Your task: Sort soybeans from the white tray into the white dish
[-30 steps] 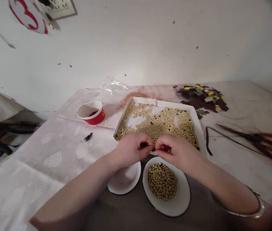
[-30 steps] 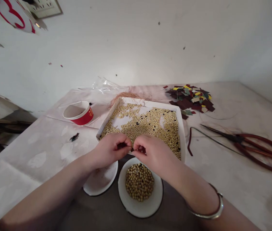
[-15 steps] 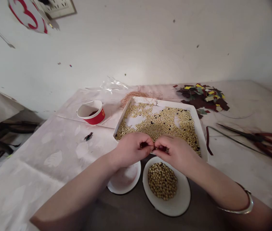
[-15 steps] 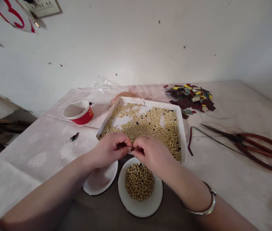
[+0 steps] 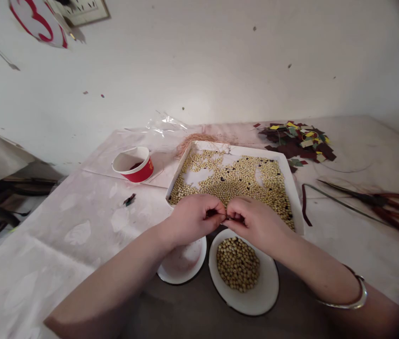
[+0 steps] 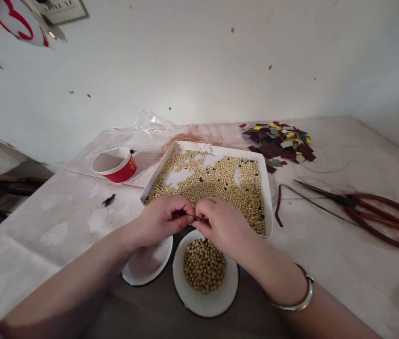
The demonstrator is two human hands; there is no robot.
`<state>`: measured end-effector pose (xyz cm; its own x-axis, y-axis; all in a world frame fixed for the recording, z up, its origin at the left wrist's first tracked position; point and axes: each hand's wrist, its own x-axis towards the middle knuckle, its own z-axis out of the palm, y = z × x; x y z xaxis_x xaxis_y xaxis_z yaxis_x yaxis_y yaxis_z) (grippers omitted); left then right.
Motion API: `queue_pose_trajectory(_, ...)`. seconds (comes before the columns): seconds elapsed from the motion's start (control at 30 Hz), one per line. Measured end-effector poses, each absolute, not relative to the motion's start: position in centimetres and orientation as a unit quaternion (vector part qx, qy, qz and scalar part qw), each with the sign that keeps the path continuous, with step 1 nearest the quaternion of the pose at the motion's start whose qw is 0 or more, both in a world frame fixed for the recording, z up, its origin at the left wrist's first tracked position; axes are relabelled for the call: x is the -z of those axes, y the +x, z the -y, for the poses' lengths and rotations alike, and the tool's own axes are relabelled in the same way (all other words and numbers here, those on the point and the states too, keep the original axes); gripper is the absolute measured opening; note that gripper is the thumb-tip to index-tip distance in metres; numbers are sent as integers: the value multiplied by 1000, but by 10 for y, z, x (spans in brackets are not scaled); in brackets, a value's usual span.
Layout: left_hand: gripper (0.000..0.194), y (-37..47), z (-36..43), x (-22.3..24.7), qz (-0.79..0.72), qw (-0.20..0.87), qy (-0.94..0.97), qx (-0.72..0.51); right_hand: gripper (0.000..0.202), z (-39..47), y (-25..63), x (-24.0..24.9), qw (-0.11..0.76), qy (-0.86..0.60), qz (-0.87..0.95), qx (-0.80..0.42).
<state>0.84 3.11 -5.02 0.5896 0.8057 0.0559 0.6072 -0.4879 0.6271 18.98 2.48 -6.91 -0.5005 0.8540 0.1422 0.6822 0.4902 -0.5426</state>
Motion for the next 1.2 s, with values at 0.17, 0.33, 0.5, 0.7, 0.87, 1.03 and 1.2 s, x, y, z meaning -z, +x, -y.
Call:
queue_pose_trajectory(0.17, 7, 9, -31, 49, -418, 285, 846, -167, 22, -26, 190, 70, 199, -451, 841, -223)
queue_pose_trajectory(0.33, 7, 9, -31, 50, -420, 279, 845, -176, 18, -26, 192, 69, 199, -435, 850, -221)
queue_pose_trajectory(0.5, 9, 9, -31, 51, -426, 277, 844, -170, 9, -28, 194, 65, 187, -425, 852, -241)
queue_pose_trajectory(0.7, 8, 8, -31, 50, -433, 273, 843, -167, 6, -31, 204, 57, 174, -443, 841, -255)
queue_pose_trajectory(0.87, 8, 8, -31, 51, -425, 267, 846, -181, 11, -23, 212, 35, 156, -434, 828, -317)
queue_pose_trajectory(1.03, 9, 8, -31, 52, -426, 267, 846, -179, 15, -30, 223, 36, 157, -448, 832, -288)
queue_pose_trajectory(1.2, 8, 9, -32, 51, -440, 261, 843, -165, 5, -49, 233, 66, 115, -515, 833, -168)
